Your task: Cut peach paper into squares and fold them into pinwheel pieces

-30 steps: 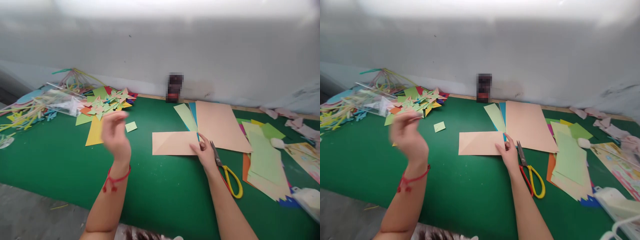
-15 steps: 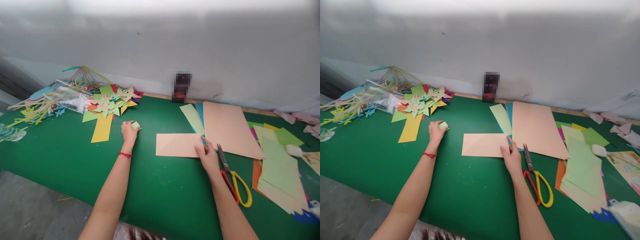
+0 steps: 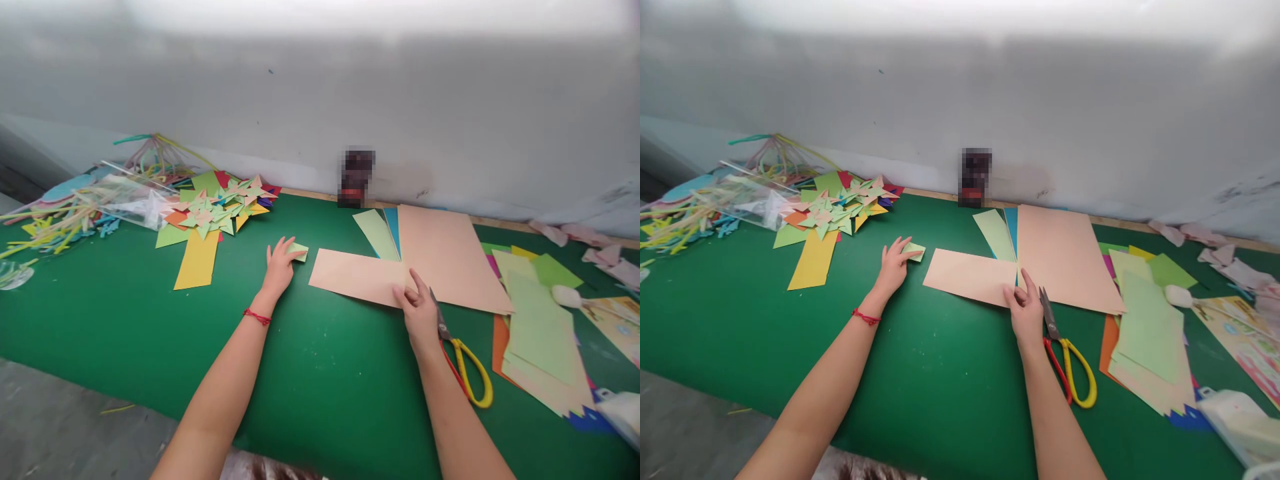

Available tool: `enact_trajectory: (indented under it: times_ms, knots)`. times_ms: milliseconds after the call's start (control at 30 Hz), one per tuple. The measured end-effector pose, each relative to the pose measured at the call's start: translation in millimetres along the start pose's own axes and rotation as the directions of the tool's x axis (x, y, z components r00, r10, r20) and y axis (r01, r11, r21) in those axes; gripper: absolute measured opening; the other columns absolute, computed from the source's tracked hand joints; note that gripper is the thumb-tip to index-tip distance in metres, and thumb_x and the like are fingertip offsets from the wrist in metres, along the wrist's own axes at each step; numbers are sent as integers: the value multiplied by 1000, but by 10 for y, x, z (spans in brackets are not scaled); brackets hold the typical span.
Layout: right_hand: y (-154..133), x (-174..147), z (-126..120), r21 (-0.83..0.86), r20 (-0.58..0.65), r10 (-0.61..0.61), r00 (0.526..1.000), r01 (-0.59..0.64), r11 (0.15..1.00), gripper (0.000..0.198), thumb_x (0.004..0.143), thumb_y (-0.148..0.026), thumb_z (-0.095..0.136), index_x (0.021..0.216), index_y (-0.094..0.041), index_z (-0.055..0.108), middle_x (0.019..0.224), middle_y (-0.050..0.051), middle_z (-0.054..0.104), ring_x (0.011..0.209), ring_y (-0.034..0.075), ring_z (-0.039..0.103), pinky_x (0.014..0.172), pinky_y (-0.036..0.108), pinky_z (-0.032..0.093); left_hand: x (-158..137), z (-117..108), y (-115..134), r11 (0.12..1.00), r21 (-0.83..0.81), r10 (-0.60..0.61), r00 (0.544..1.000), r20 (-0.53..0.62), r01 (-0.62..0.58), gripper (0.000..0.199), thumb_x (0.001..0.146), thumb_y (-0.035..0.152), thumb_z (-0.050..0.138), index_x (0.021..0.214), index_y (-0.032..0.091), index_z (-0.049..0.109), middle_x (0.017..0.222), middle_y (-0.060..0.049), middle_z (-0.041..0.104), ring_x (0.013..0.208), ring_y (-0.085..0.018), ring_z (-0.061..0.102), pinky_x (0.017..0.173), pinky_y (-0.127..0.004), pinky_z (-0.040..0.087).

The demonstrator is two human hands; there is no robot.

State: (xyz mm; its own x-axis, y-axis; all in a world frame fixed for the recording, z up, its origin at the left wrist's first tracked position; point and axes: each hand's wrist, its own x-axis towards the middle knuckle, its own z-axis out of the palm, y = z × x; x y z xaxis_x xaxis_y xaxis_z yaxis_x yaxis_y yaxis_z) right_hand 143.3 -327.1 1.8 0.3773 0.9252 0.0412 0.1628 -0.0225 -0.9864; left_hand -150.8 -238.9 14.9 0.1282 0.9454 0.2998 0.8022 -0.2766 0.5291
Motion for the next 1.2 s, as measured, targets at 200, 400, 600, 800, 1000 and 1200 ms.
enact_trajectory:
  times_ms: [200,400,600,800,1000,1200]
  knots:
    - [-33,27,-1,112,-21,61,998,-59,992,60,68,-38,68,121,-17,51,89,6,68,95,22,61,93,43,42,-26,34,155,968,-243,-67,998,-18,60,48,75,0,38,114,23,56,133,-4,46,131,-19,29,109,-48,12]
    - [-64,28,-13,284,34,6,999,-15,959,35,70,-30,68,101,-19,60,95,6,68,99,20,60,96,42,39,-143,246,479,513,-798,-205,948,245,317,63,78,29,57,134,17,30,131,-14,46,119,-22,46,98,-36,38]
    - [-78,27,-25,299,62,14,998,-32,954,30,71,-28,67,99,-20,60,98,6,67,99,20,60,96,41,39,-200,218,520,328,-833,-272,889,368,445,53,70,31,66,119,15,51,106,-10,64,89,-21,62,75,-32,51]
    - [-118,12,-15,273,71,-12,997,-8,962,27,73,-30,65,98,-20,60,100,6,66,99,20,59,93,41,41,-194,132,537,319,-875,-256,922,291,365,36,71,32,65,102,15,59,98,-8,67,89,-20,62,81,-32,48]
    - [-175,5,-24,84,-61,-213,975,218,972,19,72,-30,65,88,-20,62,136,7,40,118,26,45,90,39,45,-171,54,568,399,-883,-228,959,166,248,24,67,27,68,87,15,64,91,-5,66,92,-19,59,87,-32,42]
    - [-135,-1,-25,81,-25,-278,960,279,957,10,73,-25,64,83,-25,64,141,1,33,128,25,34,100,44,36,-171,32,523,593,-802,-194,979,-59,69,20,67,19,66,87,19,69,113,-6,57,109,-22,50,96,-33,36]
